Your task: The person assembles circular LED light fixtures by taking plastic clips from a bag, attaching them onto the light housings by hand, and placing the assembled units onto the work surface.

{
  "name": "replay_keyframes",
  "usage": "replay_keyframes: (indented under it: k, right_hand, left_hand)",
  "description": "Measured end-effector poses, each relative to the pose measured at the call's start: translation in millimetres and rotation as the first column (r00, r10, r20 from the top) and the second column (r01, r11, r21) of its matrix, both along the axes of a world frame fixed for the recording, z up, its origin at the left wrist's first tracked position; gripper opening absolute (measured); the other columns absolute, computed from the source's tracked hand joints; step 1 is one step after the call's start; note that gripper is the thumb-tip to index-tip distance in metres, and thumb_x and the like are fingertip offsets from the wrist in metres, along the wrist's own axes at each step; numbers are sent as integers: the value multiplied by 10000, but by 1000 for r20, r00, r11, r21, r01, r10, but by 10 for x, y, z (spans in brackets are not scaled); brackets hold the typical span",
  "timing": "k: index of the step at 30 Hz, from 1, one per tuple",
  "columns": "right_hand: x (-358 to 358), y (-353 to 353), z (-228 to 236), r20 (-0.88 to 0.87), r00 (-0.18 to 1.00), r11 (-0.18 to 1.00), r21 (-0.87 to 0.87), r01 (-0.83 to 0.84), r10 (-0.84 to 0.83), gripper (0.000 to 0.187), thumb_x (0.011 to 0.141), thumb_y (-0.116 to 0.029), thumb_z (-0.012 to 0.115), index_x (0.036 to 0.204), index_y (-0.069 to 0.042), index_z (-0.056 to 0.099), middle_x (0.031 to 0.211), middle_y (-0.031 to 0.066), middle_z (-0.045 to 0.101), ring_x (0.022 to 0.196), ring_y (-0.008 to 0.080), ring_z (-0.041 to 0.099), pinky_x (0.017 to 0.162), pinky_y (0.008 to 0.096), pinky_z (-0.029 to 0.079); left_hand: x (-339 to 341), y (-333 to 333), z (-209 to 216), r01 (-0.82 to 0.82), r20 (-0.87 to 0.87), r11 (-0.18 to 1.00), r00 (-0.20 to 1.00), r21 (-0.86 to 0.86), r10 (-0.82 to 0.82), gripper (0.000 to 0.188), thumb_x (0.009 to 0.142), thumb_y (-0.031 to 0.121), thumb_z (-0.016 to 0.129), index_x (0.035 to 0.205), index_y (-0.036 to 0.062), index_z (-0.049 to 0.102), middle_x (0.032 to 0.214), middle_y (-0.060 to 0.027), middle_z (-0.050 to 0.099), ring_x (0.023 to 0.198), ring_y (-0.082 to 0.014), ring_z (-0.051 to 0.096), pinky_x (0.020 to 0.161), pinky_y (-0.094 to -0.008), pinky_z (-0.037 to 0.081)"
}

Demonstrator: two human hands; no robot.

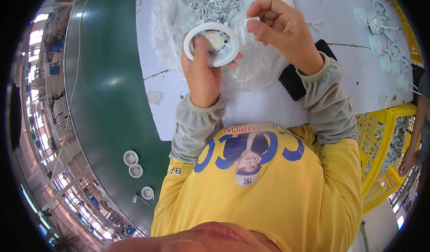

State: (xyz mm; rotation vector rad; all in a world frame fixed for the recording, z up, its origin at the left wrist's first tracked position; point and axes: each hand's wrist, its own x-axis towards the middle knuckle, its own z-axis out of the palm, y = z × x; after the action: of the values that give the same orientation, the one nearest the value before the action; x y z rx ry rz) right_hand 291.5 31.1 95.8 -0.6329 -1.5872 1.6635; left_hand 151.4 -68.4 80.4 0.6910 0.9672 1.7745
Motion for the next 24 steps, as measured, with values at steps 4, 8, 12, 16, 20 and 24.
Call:
replay_keyframes:
  k: [4,8,12,16,20,24]
  right_hand:
    - [52,-6,17,53,996,990,118,-79,73,121,804,-66,610,901,-10,566,784,1,568,643,35,499,565,156,412]
    - [69,-57,66,43,997,981,180,-69,62,110,784,-16,610,891,5,594,827,21,592,696,57,552,620,178,461]
    - [76,-97,68,41,995,975,199,-95,89,129,783,3,589,912,10,588,851,40,605,731,83,594,652,197,486]
    - [41,-127,125,64,998,927,375,-12,-13,137,768,24,582,904,15,578,829,60,623,739,112,625,662,213,501]
    - [36,-111,143,77,982,741,666,79,-174,139,732,23,622,862,5,576,764,81,634,677,142,635,609,216,497]
    - [45,-88,242,94,972,507,861,30,-217,152,708,16,648,844,-2,582,736,94,626,629,184,625,551,228,479]
  left_hand:
    - [-17,-22,-72,-39,-36,999,999,37,41,204,924,198,383,981,7,429,821,-124,579,578,-156,579,433,-231,429]
    - [-77,-23,-178,-215,-309,975,925,54,221,173,905,150,422,945,-4,491,799,-77,562,608,-107,553,436,-227,417]
    - [-36,-35,-10,-101,-108,995,989,1,101,130,884,92,438,948,-10,487,819,-81,561,633,-116,566,463,-245,484]
    - [-44,-58,52,-16,-9,1000,1000,-9,16,116,871,65,444,953,-12,471,839,-93,563,641,-129,577,494,-263,521]
    - [-44,-65,84,63,85,998,994,-7,-63,123,859,66,464,958,-7,466,846,-90,564,688,-127,578,525,-271,525]
    - [-78,-63,-26,47,-125,998,991,-48,-53,130,845,80,506,953,10,489,839,-45,557,728,-73,533,598,-221,482]
